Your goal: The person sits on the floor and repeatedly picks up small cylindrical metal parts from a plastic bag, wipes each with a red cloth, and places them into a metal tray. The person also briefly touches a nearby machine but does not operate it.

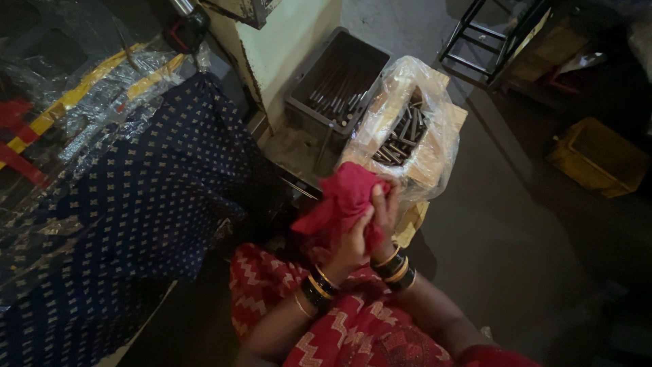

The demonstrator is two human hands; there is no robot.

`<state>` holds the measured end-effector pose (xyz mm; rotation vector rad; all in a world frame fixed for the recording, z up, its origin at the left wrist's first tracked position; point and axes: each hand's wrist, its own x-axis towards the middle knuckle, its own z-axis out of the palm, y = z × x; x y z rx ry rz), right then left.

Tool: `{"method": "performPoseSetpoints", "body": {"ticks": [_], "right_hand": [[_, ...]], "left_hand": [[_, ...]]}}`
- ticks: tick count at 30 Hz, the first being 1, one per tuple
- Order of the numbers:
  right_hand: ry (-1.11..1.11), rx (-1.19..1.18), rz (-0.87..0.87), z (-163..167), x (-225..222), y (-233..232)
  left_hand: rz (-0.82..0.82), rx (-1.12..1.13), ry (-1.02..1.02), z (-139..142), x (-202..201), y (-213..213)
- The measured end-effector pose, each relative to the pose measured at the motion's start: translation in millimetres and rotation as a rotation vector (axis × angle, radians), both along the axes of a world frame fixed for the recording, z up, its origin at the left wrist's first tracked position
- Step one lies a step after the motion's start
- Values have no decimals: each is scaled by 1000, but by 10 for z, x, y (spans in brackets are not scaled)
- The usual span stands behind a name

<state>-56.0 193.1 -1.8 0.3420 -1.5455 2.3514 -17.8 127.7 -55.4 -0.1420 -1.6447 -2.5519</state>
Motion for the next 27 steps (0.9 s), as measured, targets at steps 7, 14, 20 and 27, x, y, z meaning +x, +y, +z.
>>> {"method": "performPoseSetpoints", "body": {"ticks": [7, 14, 20, 27], "right_hand": [[-22, -34, -116, 242, -250, 286], [112, 193, -289, 296, -307, 413], [61, 37, -231, 288, -325, 414], [-88, 267, 97, 280, -118, 103]], "left_hand": [[-52, -379, 97, 347, 104, 100], [77, -250, -131, 1000, 183, 37], [138, -71, 84, 1053, 29, -57], [172, 180, -288, 599, -174, -251]]}}
